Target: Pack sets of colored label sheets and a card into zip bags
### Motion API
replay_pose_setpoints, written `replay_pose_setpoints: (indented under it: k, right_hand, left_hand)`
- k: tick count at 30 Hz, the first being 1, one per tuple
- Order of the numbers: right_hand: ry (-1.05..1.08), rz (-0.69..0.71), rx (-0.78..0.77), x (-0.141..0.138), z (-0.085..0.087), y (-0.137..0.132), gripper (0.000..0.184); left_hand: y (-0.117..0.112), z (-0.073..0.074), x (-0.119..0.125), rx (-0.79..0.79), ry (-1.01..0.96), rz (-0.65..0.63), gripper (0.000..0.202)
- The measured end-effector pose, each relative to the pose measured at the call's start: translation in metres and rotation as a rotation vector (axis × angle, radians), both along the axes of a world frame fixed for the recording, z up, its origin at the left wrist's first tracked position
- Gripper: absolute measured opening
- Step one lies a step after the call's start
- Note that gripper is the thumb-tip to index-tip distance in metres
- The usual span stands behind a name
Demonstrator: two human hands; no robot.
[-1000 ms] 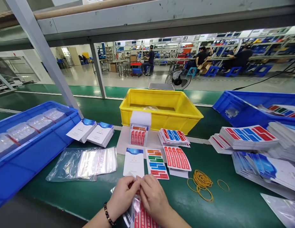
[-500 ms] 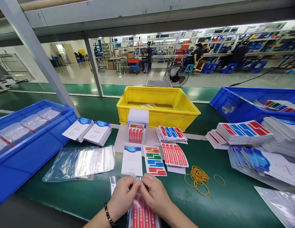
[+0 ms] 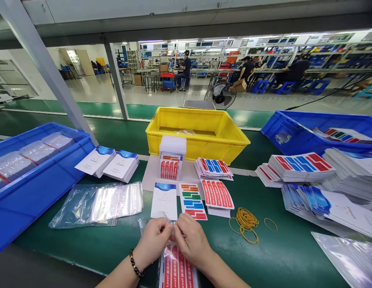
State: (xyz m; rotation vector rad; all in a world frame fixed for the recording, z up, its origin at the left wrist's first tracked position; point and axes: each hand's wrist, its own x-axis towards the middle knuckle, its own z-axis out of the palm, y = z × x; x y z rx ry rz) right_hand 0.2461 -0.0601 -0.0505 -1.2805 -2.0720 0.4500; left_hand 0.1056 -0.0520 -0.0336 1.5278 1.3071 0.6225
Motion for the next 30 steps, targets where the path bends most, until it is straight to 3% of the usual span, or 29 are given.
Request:
replay_pose_setpoints:
  k: [4, 11, 15, 18, 21, 24, 27, 30]
  right_hand:
    - [0.168, 0.210, -0.364, 0.009, 0.007, 0.005, 0.027]
    - [0.534, 0.566, -0.705, 0.012, 0.019, 0.002, 0.041]
    - [0.784, 0.548, -0.892, 0.006, 0.008, 0.000, 0.043]
    - [0.919, 0.441, -0.964, 0.001, -0.002, 0.003, 0.047]
    - [0.870, 0.276, -0.854, 0.004, -0.001, 0.006, 0.049]
    - [0.577, 0.142, -0.471, 0.010, 0.013, 0.003, 0.037]
    - [0.162, 0.197, -0.010, 0.011, 0.025, -0.009, 0.025]
    - [-0.143, 0.206, 0.202, 0.008, 0.024, -0.017, 0.019]
  left_hand:
    - [-0.002, 0.001, -0.005, -0.069, -0.196, -0.037, 0.033]
    - [-0.007, 0.007, -0.008, -0.335, -0.401, -0.114, 0.039]
    - [-0.011, 0.009, -0.007, -0.310, -0.451, -0.114, 0.041]
    - [-0.012, 0.010, -0.007, -0.319, -0.496, -0.125, 0.037]
    - [-0.008, 0.011, -0.008, -0.354, -0.452, -0.078, 0.032]
    - [-0.004, 0.010, -0.009, -0.358, -0.356, 0.045, 0.029]
    - [-0.001, 0.008, -0.009, -0.348, -0.308, 0.099, 0.027]
    - [-0.001, 0.008, -0.011, -0.368, -0.270, 0.095, 0.029]
